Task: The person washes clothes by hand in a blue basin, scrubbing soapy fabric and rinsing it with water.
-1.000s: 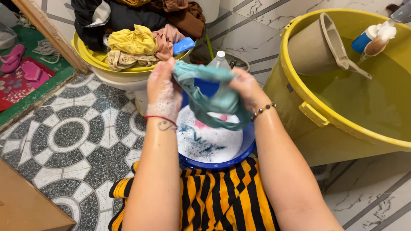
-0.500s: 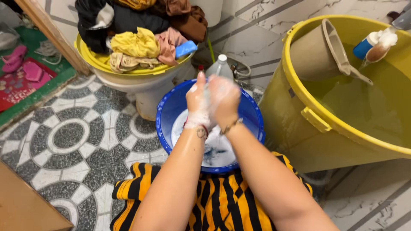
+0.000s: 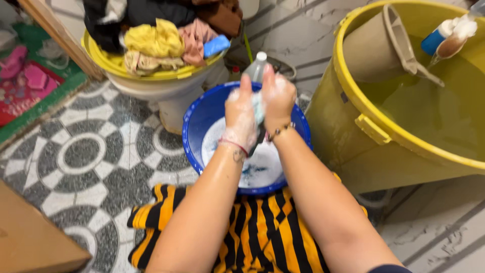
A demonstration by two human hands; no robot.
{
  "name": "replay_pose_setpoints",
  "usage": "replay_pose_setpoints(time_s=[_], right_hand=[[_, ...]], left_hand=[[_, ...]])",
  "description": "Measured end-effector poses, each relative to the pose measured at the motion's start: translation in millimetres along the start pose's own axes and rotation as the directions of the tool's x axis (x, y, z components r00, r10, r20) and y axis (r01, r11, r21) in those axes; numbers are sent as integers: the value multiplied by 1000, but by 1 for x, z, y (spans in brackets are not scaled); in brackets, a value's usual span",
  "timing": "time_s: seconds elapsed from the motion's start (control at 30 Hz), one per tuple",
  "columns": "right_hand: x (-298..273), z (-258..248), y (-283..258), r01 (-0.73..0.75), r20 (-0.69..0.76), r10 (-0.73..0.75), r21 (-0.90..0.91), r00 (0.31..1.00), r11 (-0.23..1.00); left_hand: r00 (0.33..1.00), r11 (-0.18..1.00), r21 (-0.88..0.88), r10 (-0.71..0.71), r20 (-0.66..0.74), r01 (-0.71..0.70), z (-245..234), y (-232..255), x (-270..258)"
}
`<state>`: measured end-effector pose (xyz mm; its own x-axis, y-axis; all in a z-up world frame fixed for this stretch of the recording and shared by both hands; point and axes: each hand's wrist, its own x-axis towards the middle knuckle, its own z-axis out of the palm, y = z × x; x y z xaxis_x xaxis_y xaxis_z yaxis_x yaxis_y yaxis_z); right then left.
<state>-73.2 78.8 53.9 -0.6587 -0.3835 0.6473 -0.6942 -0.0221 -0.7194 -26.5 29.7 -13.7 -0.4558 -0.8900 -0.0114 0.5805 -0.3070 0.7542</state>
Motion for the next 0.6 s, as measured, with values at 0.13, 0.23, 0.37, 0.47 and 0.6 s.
replay_pose_setpoints(time_s=[0.13, 0.23, 0.37, 0.47, 0.6], right_hand=[[-15, 9, 11, 144, 0, -145, 119, 989, 982], [-1, -3, 30, -152, 168, 86, 434, 982, 888], [28, -31, 55, -299, 623, -160, 565, 765, 769], [32, -53, 51, -437, 905, 42, 163, 422, 885], [29, -38, 15, -731, 674, 284, 617, 682, 291]], left_hand=[[984, 985, -39, -165, 59, 168, -9, 10, 11], [959, 917, 391, -180, 220, 82, -3, 40, -8], [931, 976, 165, 78, 357, -145, 12, 103, -8], [979, 981, -191, 10, 205, 30, -5, 137, 0], [999, 924, -380, -22, 39, 35, -29, 117, 21]])
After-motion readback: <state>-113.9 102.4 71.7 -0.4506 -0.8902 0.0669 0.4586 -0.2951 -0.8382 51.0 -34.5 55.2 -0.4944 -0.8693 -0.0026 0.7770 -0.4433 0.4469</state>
